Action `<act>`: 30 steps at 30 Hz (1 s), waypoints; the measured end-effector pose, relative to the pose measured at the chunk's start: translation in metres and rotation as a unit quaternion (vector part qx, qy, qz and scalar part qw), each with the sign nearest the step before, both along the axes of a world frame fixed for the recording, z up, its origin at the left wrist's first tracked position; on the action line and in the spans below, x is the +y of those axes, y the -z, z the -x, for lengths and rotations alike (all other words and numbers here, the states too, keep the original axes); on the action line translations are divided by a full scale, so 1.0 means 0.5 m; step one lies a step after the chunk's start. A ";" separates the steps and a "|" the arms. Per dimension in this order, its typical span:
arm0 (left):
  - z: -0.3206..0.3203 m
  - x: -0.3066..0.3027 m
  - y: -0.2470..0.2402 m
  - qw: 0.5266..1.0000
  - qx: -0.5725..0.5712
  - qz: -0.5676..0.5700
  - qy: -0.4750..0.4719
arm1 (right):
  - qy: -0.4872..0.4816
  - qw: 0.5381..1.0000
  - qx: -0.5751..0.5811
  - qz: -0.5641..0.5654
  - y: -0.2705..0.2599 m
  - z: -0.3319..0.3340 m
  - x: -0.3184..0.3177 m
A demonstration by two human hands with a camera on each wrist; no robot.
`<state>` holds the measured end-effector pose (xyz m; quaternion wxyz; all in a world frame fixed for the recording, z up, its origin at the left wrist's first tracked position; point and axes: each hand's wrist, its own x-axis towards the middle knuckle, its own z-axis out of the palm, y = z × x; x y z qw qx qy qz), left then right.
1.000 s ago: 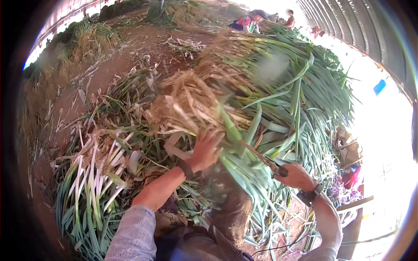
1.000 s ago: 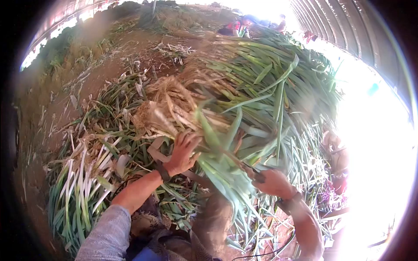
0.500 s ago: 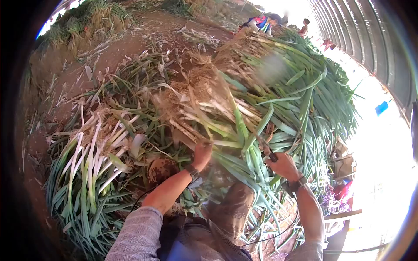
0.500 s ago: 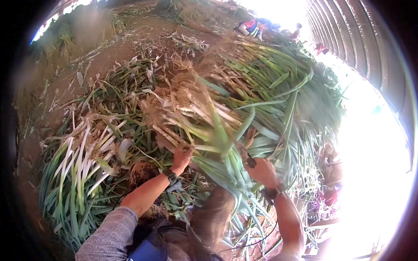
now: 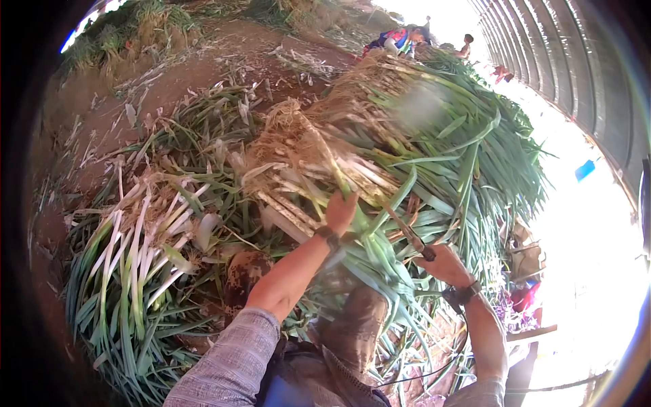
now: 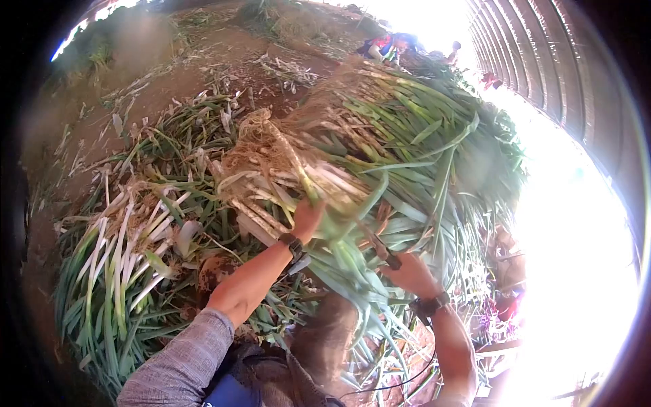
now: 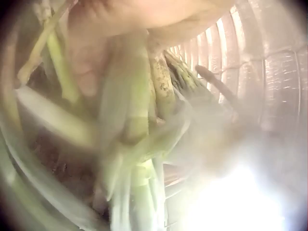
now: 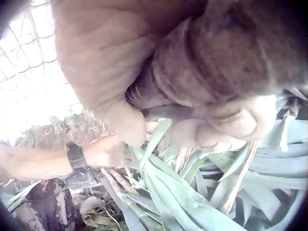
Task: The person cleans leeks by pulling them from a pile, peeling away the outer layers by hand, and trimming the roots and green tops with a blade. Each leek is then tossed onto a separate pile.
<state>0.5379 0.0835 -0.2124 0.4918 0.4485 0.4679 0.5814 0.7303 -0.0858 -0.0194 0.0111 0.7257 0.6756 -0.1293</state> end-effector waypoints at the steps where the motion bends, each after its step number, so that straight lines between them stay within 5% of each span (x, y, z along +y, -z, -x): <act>1: -0.002 -0.008 -0.010 0.994 -0.092 0.022 0.060 | 0.033 0.999 -0.022 0.036 -0.020 0.007 -0.011; 5: 0.029 -0.157 -0.080 0.881 -0.295 0.101 0.355 | 0.051 0.998 0.011 0.043 -0.078 -0.004 -0.064; 8: 0.019 -0.284 -0.027 0.866 -0.334 0.084 0.362 | 0.017 0.997 0.007 0.076 -0.108 0.001 -0.098; 10: 0.037 -0.336 0.003 0.898 -0.206 0.187 0.341 | 0.013 0.997 0.007 0.075 -0.071 -0.003 -0.137; 14: 0.067 -0.358 0.092 0.945 0.048 0.061 0.318 | 0.020 0.997 -0.006 0.069 0.029 0.046 -0.228; 20: 0.078 -0.324 0.096 0.967 -0.063 0.005 0.247 | 0.088 0.988 0.118 0.036 0.183 0.061 -0.356; 22: 0.102 -0.290 0.082 0.952 -0.101 0.097 0.273 | 0.032 0.994 0.100 -0.010 0.238 0.046 -0.377; 24: 0.115 -0.260 0.074 0.963 -0.103 0.058 0.241 | 0.033 0.993 0.115 -0.027 0.225 0.071 -0.368; 26: 0.129 -0.228 0.062 0.969 -0.129 0.095 0.187 | 0.150 0.979 0.134 0.032 0.186 0.100 -0.343; 30: 0.119 -0.233 0.043 0.945 -0.063 0.037 0.320 | 0.099 0.987 0.119 -0.051 0.242 0.076 -0.310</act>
